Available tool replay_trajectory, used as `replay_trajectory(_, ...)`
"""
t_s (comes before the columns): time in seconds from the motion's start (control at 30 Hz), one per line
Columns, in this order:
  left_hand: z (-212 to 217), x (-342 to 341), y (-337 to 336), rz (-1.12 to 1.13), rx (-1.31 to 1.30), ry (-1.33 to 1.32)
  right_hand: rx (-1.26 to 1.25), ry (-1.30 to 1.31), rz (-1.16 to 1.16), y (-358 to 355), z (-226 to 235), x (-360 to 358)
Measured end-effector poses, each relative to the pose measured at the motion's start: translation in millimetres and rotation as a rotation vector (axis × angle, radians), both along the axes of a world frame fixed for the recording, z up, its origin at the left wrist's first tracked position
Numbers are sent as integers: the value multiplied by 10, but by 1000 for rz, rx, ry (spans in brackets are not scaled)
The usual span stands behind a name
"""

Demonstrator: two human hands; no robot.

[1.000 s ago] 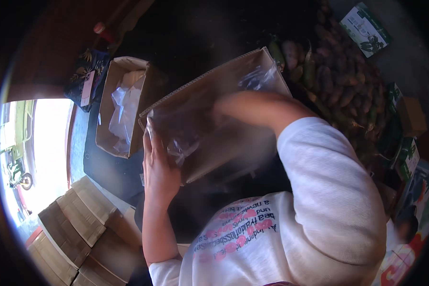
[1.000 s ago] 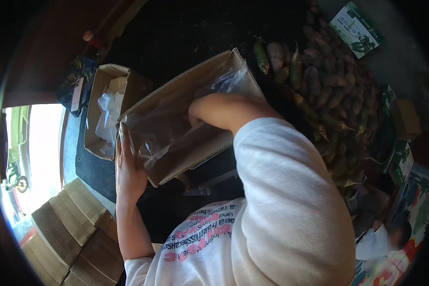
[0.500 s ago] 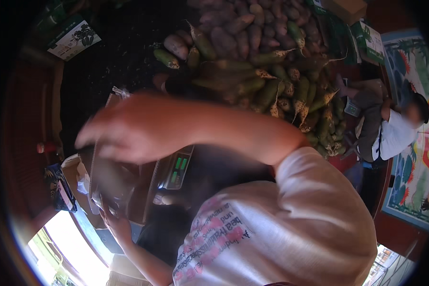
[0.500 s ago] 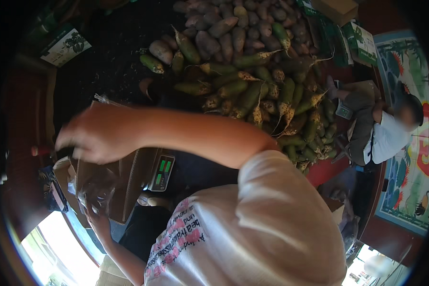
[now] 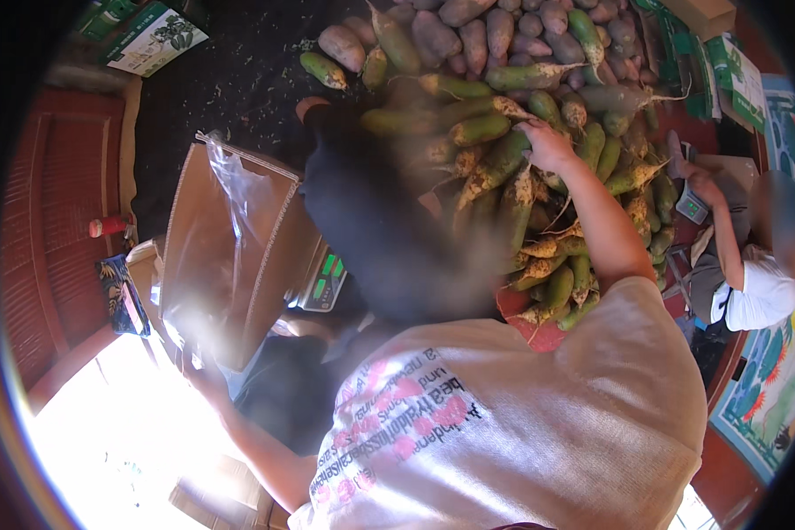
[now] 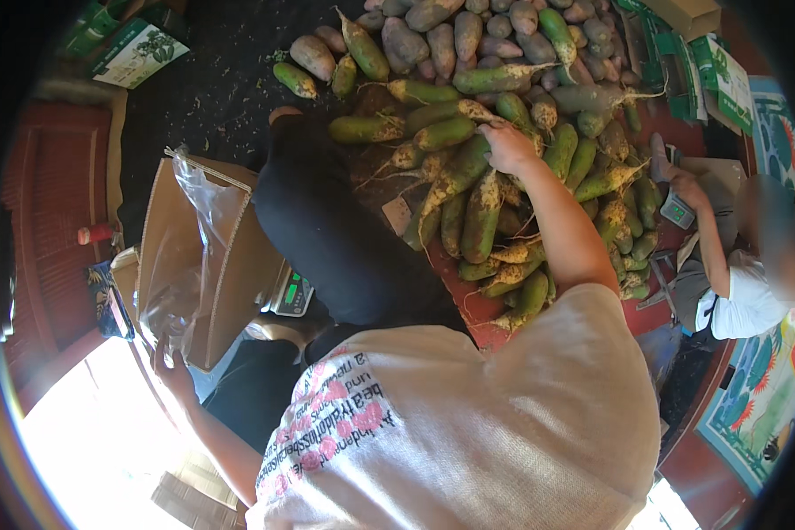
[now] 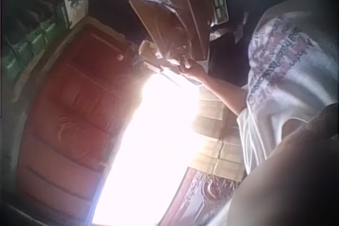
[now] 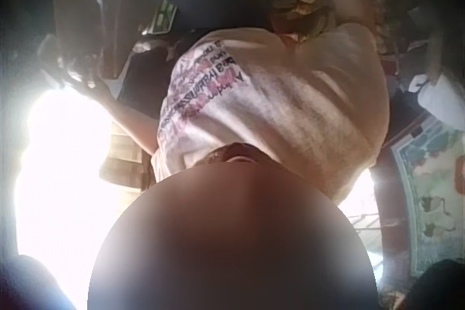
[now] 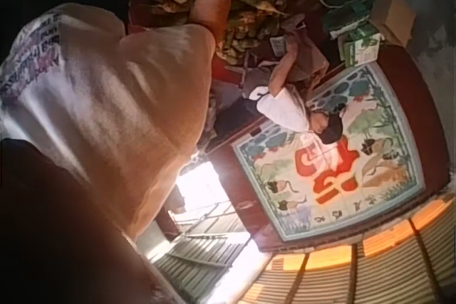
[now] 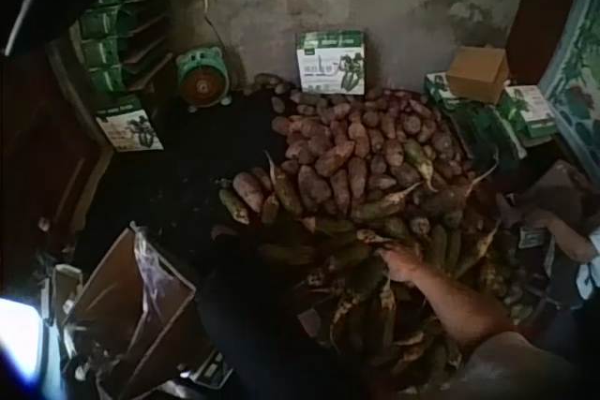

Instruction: The recorder packs radishes or similar root vegetables into plastic bags and then into cardboard boxes for shipping.

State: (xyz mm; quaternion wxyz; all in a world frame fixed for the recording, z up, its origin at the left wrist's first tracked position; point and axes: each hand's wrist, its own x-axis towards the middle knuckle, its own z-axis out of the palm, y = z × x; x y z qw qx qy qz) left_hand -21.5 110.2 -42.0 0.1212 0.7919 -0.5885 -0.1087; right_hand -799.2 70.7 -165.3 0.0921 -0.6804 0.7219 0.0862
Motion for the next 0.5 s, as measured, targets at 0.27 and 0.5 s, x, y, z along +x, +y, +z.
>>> replay_trajectory(0.27,48,-13,136,-93,-192,-110,146,117,-117,776,-95,454)
replay_trajectory(0.5,-78,89,188,-78,-184,-77,208,338,993,1074,-702,377)
